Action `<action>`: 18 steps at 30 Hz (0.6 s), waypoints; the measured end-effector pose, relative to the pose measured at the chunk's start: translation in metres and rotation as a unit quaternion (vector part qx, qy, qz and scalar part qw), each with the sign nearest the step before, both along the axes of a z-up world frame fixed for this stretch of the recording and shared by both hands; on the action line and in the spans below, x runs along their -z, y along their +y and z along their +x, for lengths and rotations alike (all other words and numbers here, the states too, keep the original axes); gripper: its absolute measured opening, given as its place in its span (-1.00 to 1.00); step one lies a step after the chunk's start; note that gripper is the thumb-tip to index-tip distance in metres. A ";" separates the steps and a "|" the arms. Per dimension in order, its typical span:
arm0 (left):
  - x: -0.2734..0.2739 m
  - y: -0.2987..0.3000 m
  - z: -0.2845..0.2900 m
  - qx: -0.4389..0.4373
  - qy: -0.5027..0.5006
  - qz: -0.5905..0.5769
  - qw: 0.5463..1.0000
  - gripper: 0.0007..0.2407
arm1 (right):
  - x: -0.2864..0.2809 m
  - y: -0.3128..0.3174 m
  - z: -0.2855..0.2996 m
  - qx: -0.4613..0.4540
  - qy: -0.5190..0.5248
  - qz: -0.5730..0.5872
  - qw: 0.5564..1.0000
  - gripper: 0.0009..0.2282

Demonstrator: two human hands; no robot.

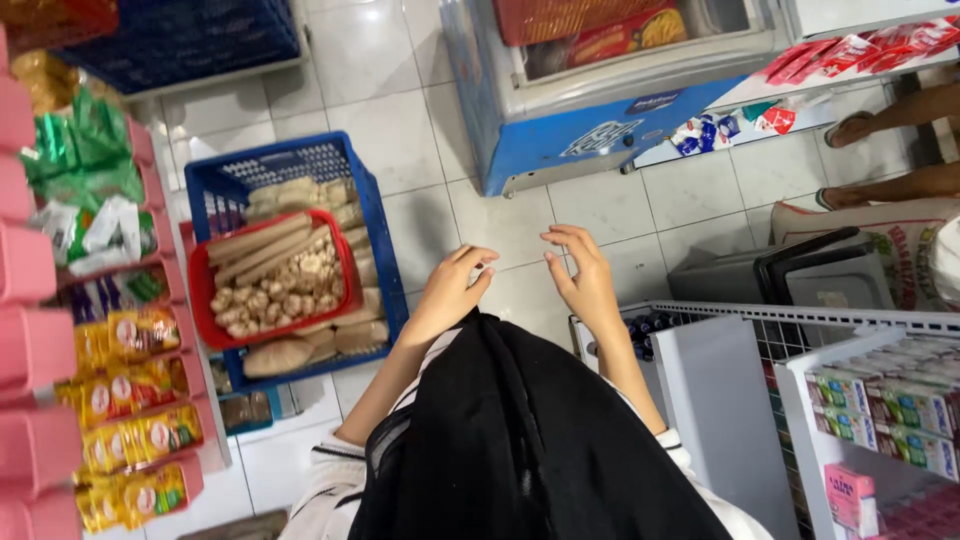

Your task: The person picks up a packet of Indofood Racik from a basket and places it into a brown container on a shelf, then retrieves a packet of Totole seasoning and places it into the same container.

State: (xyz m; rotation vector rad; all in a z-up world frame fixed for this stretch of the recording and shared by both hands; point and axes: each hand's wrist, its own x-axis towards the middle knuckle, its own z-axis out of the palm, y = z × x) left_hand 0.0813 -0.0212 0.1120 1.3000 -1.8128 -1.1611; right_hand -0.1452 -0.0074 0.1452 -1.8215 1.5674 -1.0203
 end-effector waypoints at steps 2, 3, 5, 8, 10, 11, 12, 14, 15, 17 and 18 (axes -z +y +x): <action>-0.006 -0.037 -0.005 0.004 0.000 -0.015 1.000 -0.82 | -0.006 -0.034 -0.005 0.034 -0.016 0.059 0.998 -0.79; -0.009 -0.057 -0.005 0.006 0.002 -0.039 0.999 -0.82 | -0.010 -0.055 -0.007 0.049 -0.025 0.082 0.995 -0.79; -0.012 -0.095 -0.007 0.006 0.005 -0.069 0.998 -0.83 | -0.014 -0.093 -0.011 0.020 -0.003 0.005 1.000 -0.78; -0.007 -0.138 -0.009 -0.001 0.007 -0.071 0.997 -0.83 | -0.010 -0.141 -0.014 0.007 0.033 -0.048 0.998 -0.78; 0.000 -0.156 -0.013 -0.004 0.006 -0.058 0.998 -0.82 | -0.005 -0.158 -0.019 0.005 0.042 -0.044 0.998 -0.77; 0.003 -0.161 -0.017 -0.006 0.009 -0.048 0.999 -0.83 | -0.003 -0.165 -0.022 0.000 0.037 -0.040 0.999 -0.77; 0.005 -0.164 -0.021 -0.008 0.012 -0.037 0.999 -0.84 | -0.001 -0.170 -0.026 -0.005 0.032 -0.036 0.999 -0.76; 0.007 -0.187 -0.026 -0.015 0.018 -0.032 0.999 -0.86 | 0.006 -0.190 -0.034 0.011 0.024 -0.012 1.000 -0.77; 0.006 -0.195 -0.030 -0.017 0.024 -0.030 0.999 -0.85 | 0.009 -0.201 -0.042 0.020 0.022 -0.004 1.000 -0.78; 0.005 -0.217 -0.042 -0.028 0.031 -0.016 0.999 -0.85 | 0.015 -0.228 -0.063 0.020 0.017 -0.005 1.000 -0.79; 0.004 -0.228 -0.048 -0.038 0.032 -0.003 0.999 -0.85 | 0.018 -0.240 -0.075 0.019 0.015 -0.004 1.000 -0.79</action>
